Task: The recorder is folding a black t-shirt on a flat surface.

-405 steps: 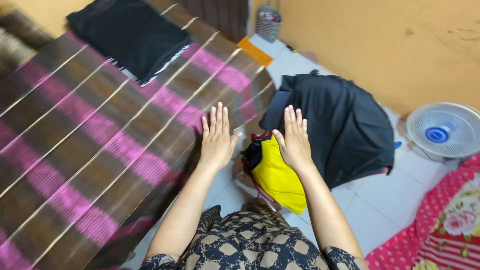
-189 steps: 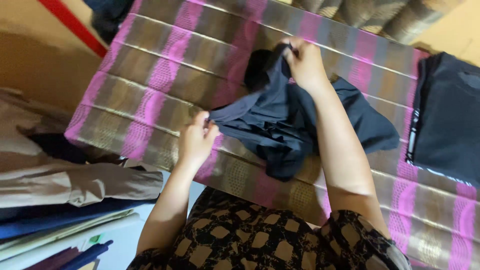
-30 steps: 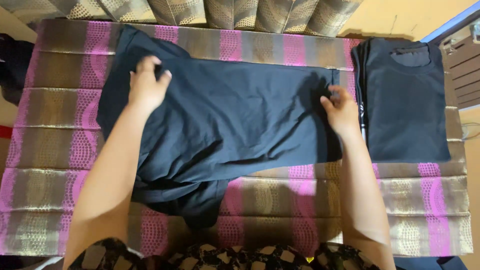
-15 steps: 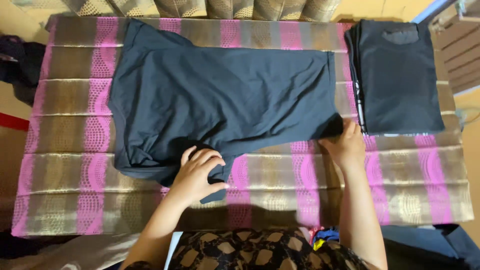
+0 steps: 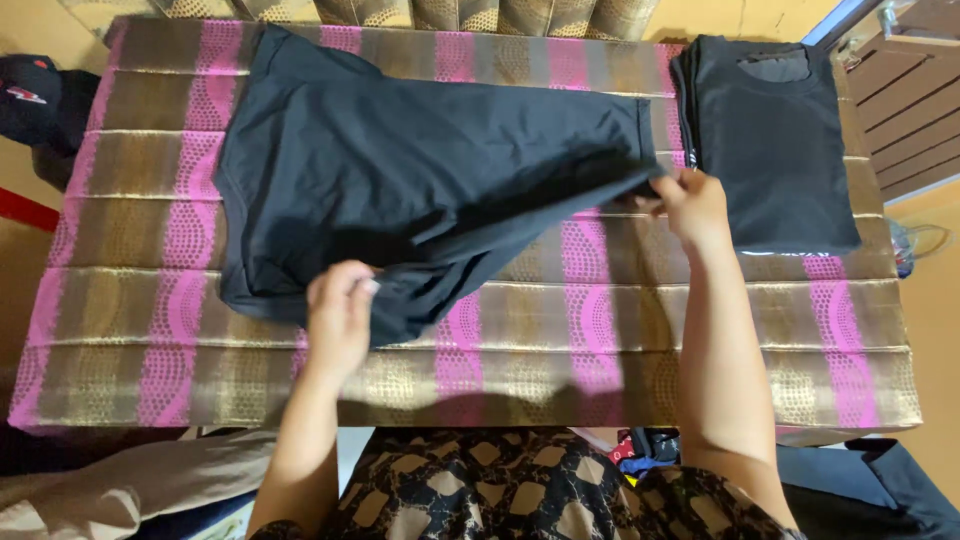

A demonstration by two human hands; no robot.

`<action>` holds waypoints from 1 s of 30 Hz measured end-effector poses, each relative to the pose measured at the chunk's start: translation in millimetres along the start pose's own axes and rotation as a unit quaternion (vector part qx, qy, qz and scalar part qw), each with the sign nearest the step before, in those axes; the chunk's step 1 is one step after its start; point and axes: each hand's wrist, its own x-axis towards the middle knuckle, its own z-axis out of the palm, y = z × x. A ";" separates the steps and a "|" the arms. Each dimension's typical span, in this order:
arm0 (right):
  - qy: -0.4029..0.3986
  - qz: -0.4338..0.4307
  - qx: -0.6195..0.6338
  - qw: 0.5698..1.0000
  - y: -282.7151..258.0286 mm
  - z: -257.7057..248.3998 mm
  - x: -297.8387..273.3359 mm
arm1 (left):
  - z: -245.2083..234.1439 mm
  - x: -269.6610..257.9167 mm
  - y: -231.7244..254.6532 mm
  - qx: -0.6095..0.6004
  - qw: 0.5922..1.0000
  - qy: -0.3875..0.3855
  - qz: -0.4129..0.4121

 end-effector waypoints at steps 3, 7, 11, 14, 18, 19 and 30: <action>-0.029 0.029 0.164 0.986 -5.3 13.9 35.3 | -4.4 2.7 -25.2 -0.121 0.986 0.101 -0.045; -0.072 -0.005 0.246 0.967 -14.0 48.2 42.1 | 1.2 4.2 -30.4 -0.150 0.969 0.171 -0.100; -0.080 -0.146 0.112 0.980 37.0 64.0 68.9 | 3.6 2.4 20.5 0.019 0.995 0.075 -0.064; -0.017 -0.181 -0.118 0.976 25.4 57.9 53.7 | 12.5 -10.1 36.7 0.154 0.988 0.010 -0.031; 0.032 -0.123 -0.287 0.950 3.4 55.5 38.5 | 26.1 -26.5 17.5 0.232 0.971 0.009 -0.065; 0.030 -0.126 -0.286 0.949 -2.2 57.3 38.1 | 25.4 -27.5 18.4 0.233 0.970 0.011 -0.067; 0.032 -0.118 -0.058 0.991 34.1 67.8 76.1 | -7.1 -38.9 35.0 0.159 0.975 0.144 -0.063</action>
